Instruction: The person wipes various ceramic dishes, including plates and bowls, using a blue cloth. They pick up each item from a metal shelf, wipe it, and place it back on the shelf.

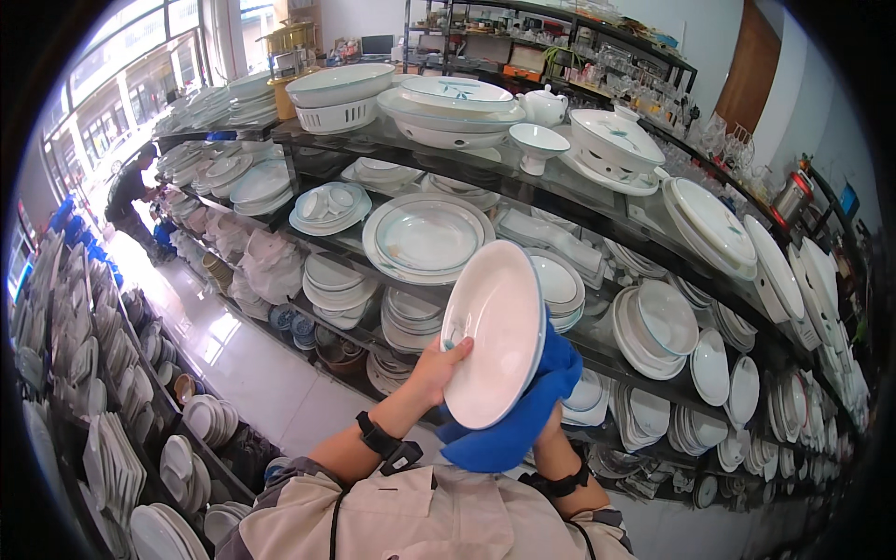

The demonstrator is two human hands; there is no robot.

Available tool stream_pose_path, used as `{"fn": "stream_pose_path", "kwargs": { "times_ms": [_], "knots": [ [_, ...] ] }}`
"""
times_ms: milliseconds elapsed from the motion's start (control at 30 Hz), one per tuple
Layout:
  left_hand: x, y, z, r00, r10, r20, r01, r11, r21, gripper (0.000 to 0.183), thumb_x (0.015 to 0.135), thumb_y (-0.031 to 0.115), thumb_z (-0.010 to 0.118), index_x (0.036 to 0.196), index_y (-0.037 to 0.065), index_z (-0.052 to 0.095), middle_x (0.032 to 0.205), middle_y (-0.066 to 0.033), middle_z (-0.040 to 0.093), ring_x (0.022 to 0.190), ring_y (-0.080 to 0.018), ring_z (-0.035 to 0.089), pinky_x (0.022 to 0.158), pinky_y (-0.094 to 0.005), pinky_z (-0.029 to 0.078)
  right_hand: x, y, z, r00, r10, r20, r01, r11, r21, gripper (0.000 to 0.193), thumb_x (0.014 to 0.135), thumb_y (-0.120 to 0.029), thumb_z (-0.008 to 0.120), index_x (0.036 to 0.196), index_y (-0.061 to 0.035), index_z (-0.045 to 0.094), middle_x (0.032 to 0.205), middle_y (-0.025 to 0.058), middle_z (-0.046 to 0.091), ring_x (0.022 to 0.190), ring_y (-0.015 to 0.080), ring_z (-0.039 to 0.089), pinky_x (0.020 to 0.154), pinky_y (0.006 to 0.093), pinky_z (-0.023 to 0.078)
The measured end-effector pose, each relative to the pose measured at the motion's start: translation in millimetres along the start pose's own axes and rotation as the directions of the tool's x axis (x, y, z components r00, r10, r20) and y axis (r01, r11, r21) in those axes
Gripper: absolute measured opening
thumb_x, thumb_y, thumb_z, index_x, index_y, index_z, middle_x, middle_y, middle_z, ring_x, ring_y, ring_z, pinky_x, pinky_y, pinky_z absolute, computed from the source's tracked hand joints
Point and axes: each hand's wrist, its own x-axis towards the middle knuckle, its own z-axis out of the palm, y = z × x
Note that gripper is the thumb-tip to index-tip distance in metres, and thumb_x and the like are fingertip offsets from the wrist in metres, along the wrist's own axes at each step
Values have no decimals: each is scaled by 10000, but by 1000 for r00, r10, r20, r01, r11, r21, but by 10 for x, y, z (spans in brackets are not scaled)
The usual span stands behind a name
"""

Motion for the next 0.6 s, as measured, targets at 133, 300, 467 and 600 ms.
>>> {"fn": "stream_pose_path", "kwargs": {
  "times_ms": [133, 300, 467, 600],
  "knots": [
    [-32, 72, -62, 998, 62, -31, -59, 996, 73, 413, 965, 86, 659, 1338, 40, 488, 1187, -135, 653, 1013, -261, 684, 848, -444, 602, 202, -330, 567, 948, 291, -126, -212, 877, 431, 565, 1050, -397, 507, 1463, -23, 417, 1355, 145, 572, 1179, 276, 608, 997, 408, 529],
    [-11, 347, -326, 979, 175, -104, -172, 984, 41, 413, 962, 58, 647, 1339, 21, 483, 1180, -142, 655, 1017, -270, 681, 861, -447, 598, 287, 60, 323, 927, 331, -179, -285, 929, 237, 537, 1042, -391, 532, 1424, -20, 461, 1297, 126, 600, 1129, 247, 622, 975, 382, 529],
    [-33, 736, -758, 928, 300, -222, -287, 954, 88, 420, 948, 60, 672, 1326, 4, 499, 1182, -138, 661, 1018, -259, 681, 865, -432, 595, 417, 368, 311, 902, 352, -248, -341, 936, 87, 510, 1034, -385, 557, 1384, -17, 506, 1239, 108, 627, 1080, 218, 635, 952, 356, 529],
    [-23, 980, -1205, 877, 384, -289, -356, 923, 147, 413, 939, 58, 686, 1310, -7, 516, 1178, -137, 664, 1017, -240, 679, 867, -416, 593, 607, 573, 434, 878, 347, -331, -384, 922, -52, 490, 1028, -380, 576, 1352, -15, 541, 1192, 94, 650, 1040, 195, 645, 934, 335, 528]
  ]
}}
